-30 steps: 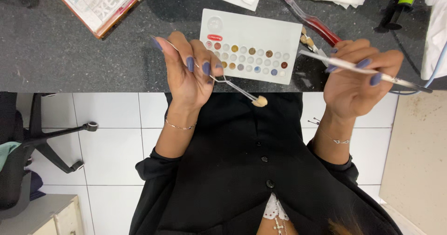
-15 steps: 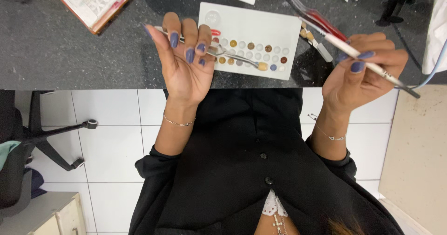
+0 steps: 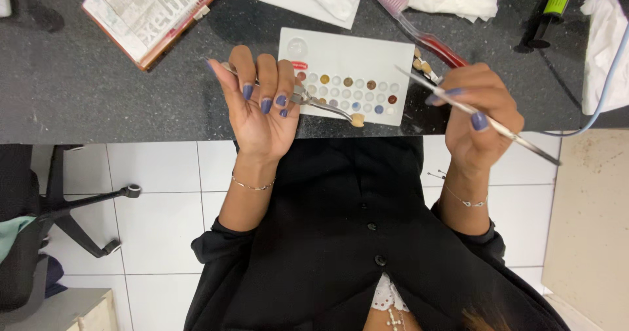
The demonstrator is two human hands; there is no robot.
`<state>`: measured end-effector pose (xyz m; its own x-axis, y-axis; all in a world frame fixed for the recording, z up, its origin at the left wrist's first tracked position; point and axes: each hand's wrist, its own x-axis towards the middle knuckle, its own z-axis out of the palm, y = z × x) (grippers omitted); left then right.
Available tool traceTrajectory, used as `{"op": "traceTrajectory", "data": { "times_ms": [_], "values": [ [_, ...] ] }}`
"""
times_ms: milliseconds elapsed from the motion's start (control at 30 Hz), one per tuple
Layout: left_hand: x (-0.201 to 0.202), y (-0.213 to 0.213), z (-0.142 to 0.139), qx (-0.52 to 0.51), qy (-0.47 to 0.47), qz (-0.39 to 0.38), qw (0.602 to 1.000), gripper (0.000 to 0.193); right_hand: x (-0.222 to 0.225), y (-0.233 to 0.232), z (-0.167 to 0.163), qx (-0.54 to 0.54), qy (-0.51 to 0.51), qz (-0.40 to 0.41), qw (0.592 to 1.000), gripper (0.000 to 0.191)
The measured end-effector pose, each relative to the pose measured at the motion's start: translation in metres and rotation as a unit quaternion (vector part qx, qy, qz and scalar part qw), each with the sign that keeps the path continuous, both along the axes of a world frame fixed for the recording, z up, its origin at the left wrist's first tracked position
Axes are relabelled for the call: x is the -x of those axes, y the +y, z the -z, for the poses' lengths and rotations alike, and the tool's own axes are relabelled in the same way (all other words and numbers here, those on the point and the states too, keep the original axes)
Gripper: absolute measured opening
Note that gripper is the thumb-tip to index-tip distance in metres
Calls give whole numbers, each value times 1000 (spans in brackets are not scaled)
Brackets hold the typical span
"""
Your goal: The person holds a dental crown with tweezers in one hand and uses a fine brush in the other to apply and shape porcelain material on the crown, dipping the brush toward a shade guide palette between applications. They work over a lab bench with tissues, a toothbrush, and other dental prosthetic pieces nearby.
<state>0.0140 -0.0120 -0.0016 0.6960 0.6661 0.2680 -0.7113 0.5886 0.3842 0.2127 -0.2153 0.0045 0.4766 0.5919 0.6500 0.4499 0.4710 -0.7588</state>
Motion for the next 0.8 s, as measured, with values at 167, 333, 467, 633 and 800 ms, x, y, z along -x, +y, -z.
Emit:
{"op": "traceTrajectory", "data": {
  "times_ms": [167, 333, 467, 633, 800],
  "values": [
    [-1, -1, 2, -13, 3, 0, 1000, 50, -1, 2, 1, -4, -6, -20, 1000, 19],
    [-1, 0, 2, -69, 25, -21, 997, 52, -6, -4, 4, 11, -63, -26, 998, 21],
    [0, 0, 6, -86, 17, -20, 996, 51, -7, -2, 9, -20, -45, -19, 999, 22],
    [3, 0, 9, -123, 53, -45, 990, 33, -6, 0, 12, -41, -13, -14, 999, 27],
    [6, -3, 6, -86, 69, -50, 993, 26, -6, 0, 13, -47, -20, 20, 999, 26]
  ]
}}
